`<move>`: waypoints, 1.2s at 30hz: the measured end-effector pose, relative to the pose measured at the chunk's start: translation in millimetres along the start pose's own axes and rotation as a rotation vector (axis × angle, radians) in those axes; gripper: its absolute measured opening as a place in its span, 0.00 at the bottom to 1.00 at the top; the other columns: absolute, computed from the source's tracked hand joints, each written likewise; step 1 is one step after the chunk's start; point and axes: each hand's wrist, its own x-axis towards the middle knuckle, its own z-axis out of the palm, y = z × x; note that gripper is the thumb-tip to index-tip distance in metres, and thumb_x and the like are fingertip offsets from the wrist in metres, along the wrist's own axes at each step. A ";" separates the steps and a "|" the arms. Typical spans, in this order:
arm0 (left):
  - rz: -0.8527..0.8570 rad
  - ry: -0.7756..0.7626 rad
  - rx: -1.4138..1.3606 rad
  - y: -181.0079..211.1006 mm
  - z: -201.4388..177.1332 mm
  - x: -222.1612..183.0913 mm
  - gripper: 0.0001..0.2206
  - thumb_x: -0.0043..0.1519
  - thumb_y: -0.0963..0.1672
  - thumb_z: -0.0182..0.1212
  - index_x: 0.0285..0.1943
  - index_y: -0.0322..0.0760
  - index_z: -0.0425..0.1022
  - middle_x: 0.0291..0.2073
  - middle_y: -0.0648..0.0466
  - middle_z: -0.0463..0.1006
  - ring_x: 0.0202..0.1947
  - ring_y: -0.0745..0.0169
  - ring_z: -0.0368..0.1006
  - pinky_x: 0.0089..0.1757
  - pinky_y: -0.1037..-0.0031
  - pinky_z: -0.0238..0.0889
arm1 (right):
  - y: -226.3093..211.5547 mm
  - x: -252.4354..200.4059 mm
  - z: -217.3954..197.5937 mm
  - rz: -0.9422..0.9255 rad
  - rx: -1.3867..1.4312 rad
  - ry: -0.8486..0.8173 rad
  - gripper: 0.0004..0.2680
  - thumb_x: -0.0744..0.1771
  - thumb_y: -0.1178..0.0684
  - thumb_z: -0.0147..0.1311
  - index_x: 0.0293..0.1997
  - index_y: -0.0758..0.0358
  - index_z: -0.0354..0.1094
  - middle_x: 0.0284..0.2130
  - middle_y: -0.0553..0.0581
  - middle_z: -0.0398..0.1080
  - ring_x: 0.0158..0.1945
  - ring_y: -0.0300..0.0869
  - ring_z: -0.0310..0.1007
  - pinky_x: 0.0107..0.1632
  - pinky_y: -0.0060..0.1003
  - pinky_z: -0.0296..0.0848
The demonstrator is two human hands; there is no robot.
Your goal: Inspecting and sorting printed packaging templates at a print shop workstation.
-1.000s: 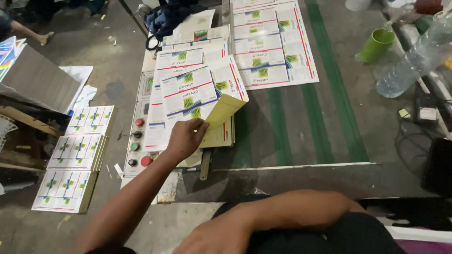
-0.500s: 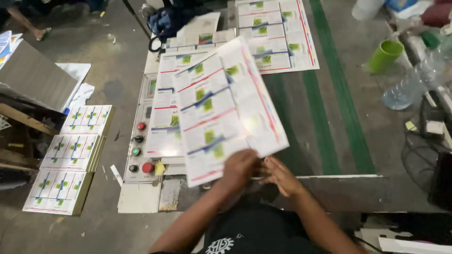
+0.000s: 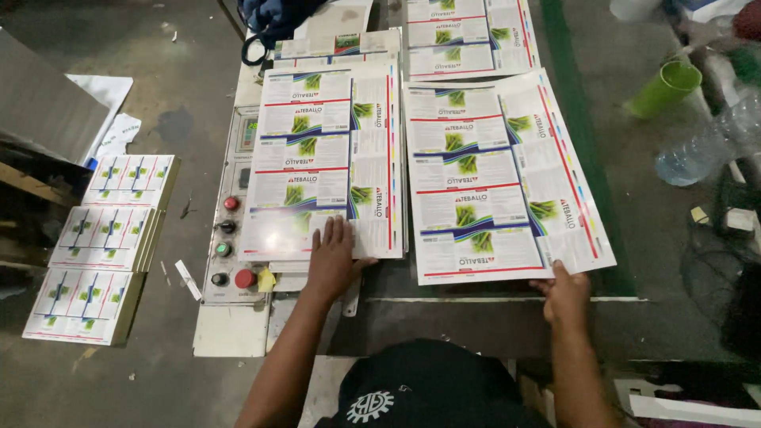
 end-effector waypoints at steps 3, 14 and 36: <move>-0.022 -0.109 0.033 -23.1 16.1 -4.4 0.40 0.55 0.57 0.66 0.70 0.30 0.60 0.72 0.37 0.60 0.72 0.41 0.52 0.61 0.50 0.53 | -5.6 23.1 9.0 0.004 -0.046 0.023 0.12 0.71 0.58 0.47 0.61 0.72 0.61 0.41 0.63 0.74 0.33 0.45 0.76 0.32 0.41 0.79; 0.024 -0.105 -0.156 -37.9 -18.4 -0.2 0.09 0.67 0.48 0.57 0.45 0.42 0.79 0.33 0.46 0.82 0.36 0.41 0.78 0.37 0.52 0.69 | 1.5 121.7 86.8 0.040 -0.070 -0.137 0.12 0.71 0.55 0.47 0.62 0.65 0.62 0.43 0.61 0.73 0.35 0.48 0.76 0.31 0.43 0.77; 0.499 0.091 -0.409 133.2 -1.3 -18.0 0.21 0.59 0.48 0.66 0.55 0.28 0.75 0.55 0.40 0.78 0.58 0.40 0.73 0.57 0.52 0.62 | 1.3 -76.7 77.0 0.314 0.046 -0.546 0.16 0.68 0.53 0.53 0.62 0.64 0.64 0.42 0.57 0.76 0.38 0.46 0.77 0.32 0.40 0.76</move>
